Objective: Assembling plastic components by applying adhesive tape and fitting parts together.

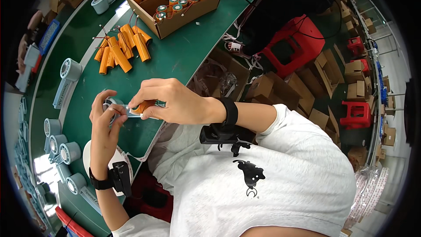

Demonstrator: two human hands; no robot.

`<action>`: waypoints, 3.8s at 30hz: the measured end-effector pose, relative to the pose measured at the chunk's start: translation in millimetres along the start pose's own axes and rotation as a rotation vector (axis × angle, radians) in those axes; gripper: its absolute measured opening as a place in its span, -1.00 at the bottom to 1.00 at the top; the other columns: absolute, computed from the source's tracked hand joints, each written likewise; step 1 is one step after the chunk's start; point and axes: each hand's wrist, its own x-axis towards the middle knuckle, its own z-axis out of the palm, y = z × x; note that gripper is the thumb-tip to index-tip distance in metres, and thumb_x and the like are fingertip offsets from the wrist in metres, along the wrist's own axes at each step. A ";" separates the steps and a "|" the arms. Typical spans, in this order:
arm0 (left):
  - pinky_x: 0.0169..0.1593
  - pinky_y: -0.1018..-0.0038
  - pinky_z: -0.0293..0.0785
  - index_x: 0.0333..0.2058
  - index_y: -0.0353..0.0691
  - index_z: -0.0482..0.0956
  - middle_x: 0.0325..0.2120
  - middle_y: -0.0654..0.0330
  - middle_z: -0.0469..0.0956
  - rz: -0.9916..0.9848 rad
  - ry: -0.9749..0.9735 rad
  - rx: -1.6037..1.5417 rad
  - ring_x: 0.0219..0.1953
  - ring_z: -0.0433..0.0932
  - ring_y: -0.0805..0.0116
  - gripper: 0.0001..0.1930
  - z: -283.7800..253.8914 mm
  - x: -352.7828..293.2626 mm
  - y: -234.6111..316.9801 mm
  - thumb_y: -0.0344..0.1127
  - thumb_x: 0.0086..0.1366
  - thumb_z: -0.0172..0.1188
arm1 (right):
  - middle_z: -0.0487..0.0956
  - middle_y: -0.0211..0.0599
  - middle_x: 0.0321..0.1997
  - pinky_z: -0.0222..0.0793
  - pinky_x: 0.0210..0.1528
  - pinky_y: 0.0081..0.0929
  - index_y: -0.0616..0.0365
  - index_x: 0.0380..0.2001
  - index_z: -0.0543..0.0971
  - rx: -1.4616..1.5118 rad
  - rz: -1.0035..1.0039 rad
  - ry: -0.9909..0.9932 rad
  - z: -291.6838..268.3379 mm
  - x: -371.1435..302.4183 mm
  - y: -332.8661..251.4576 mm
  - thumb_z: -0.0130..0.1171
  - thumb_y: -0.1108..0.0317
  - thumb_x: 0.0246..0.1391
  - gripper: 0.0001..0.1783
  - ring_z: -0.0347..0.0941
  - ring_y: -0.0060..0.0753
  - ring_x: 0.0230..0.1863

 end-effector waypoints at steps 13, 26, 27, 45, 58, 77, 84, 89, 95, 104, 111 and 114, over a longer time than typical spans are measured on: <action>0.09 0.37 0.09 -0.19 -0.29 0.37 -0.27 0.07 0.38 -0.036 0.139 0.029 0.05 0.25 0.13 -0.77 13.3 -1.4 0.9 -0.55 0.14 -0.06 | 0.47 -0.27 -0.46 0.33 -0.30 -0.32 0.18 -0.48 0.46 -0.448 -0.160 -0.237 7.6 22.7 9.3 0.16 0.49 -0.22 -0.86 0.39 -0.22 -0.33; -0.04 0.47 0.30 -0.07 -0.22 0.39 0.01 0.17 0.32 -0.074 0.266 0.061 -0.05 0.34 0.24 -0.46 20.5 -8.3 6.3 -0.70 -0.11 0.13 | 0.48 -0.09 -0.30 0.32 -0.24 -0.41 0.25 -0.15 0.46 -0.143 0.048 -0.386 -0.1 2.5 37.6 0.08 0.47 -0.05 -0.68 0.46 -0.22 -0.30; -0.03 0.44 0.30 -0.06 -0.21 0.39 0.01 0.17 0.32 -0.037 0.312 0.065 -0.02 0.33 0.22 -0.42 22.6 -8.3 11.2 -0.73 -0.15 0.13 | 0.48 -0.09 -0.30 0.32 -0.25 -0.43 0.25 -0.14 0.46 -0.009 0.129 -0.237 4.2 -5.8 36.1 0.06 0.48 -0.04 -0.68 0.46 -0.26 -0.29; 0.25 0.19 -0.17 0.15 -0.42 -0.01 0.18 -0.13 -0.02 -0.682 0.079 0.384 0.25 -0.16 -0.13 0.00 26.8 -144.9 29.2 -0.27 -0.23 0.40 | 0.57 -0.05 -0.40 0.43 -0.39 -0.28 0.36 -0.34 0.52 -0.318 0.409 -0.035 61.7 320.3 183.7 0.06 0.22 -0.07 -0.63 0.55 -0.17 -0.35; 0.07 0.04 0.10 0.01 -0.25 0.32 -0.01 -0.03 0.31 -0.615 0.049 0.533 0.08 0.18 -0.01 -0.17 -0.9 -135.7 19.7 0.05 -0.24 0.37 | 0.56 -0.08 -0.42 0.39 -0.41 -0.33 0.24 -0.42 0.57 -1.082 0.402 -0.499 -127.9 207.2 43.6 0.10 0.42 -0.28 -0.76 0.52 -0.17 -0.40; -0.09 0.37 0.29 -0.01 -0.41 0.23 -0.18 0.04 0.35 -0.461 0.745 -0.180 -0.16 0.33 0.23 -0.31 50.1 -105.6 13.8 -0.28 -0.10 0.35 | 0.56 -0.12 -0.45 0.38 -0.25 -0.49 0.32 -0.33 0.47 -0.197 -0.127 -0.109 -152.9 151.7 97.6 0.11 0.38 -0.15 -0.72 0.50 -0.35 -0.32; -0.01 0.40 0.23 0.01 -0.40 0.21 -0.17 0.09 0.34 -0.390 0.604 -0.337 -0.11 0.34 0.29 -0.25 43.0 -67.7 21.4 -0.29 -0.15 0.39 | 0.55 -0.14 -0.38 0.39 -0.35 -0.50 0.32 -0.34 0.49 -1.078 0.317 -0.166 -167.4 177.7 47.3 0.22 0.25 -0.17 -0.64 0.51 -0.32 -0.39; 0.02 0.38 0.21 0.02 -0.39 0.21 -0.13 0.06 0.33 -0.326 0.691 -0.359 -0.07 0.31 0.25 -0.22 44.9 -58.8 24.0 -0.28 -0.19 0.42 | 0.52 -0.26 -0.41 0.39 -0.32 -0.41 0.21 -0.27 0.44 -1.050 0.520 -0.559 -186.8 208.8 16.0 0.10 0.21 0.00 -0.70 0.47 -0.35 -0.42; 0.04 0.32 0.22 0.04 -0.39 0.20 -0.06 0.00 0.30 -0.397 0.809 -0.115 0.04 0.20 0.13 -0.15 51.2 -45.8 15.7 -0.27 -0.24 0.45 | 0.40 -0.43 -0.60 0.24 -0.51 -0.59 0.23 -0.40 0.50 -0.142 0.090 -0.154 -72.1 90.7 -19.3 0.36 0.09 -0.27 -0.54 0.31 -0.62 -0.56; 0.05 0.23 0.26 0.06 -0.45 0.16 -0.05 -0.09 0.29 -0.519 0.993 0.082 0.05 0.22 0.04 -0.06 27.4 -38.1 -15.3 -0.22 -0.29 0.48 | 0.39 -0.37 -0.68 0.19 -0.54 -0.58 0.33 -0.67 0.46 0.355 0.354 -0.019 6.2 22.5 -21.2 0.30 0.34 -0.24 -0.72 0.28 -0.63 -0.60; 0.03 0.24 0.29 0.10 -0.48 0.07 -0.06 -0.12 0.31 -0.537 1.091 -0.053 -0.01 0.32 0.02 0.03 1.6 -54.7 -18.5 -0.18 -0.30 0.49 | 0.42 -0.21 -0.47 0.27 -0.41 -0.56 0.36 -0.48 0.47 0.027 0.253 -0.195 -7.4 1.5 -3.0 0.18 0.41 -0.08 -0.81 0.36 -0.46 -0.49; 0.05 0.20 0.25 0.11 -0.48 0.04 -0.07 -0.10 0.31 -0.530 0.989 0.206 0.00 0.28 0.02 0.04 25.9 -58.5 -10.7 -0.16 -0.29 0.49 | 0.38 -0.15 -0.35 0.29 -0.33 -0.49 0.35 -0.38 0.46 0.304 0.281 -0.099 -4.6 21.0 -28.2 0.13 0.43 -0.03 -0.82 0.37 -0.36 -0.40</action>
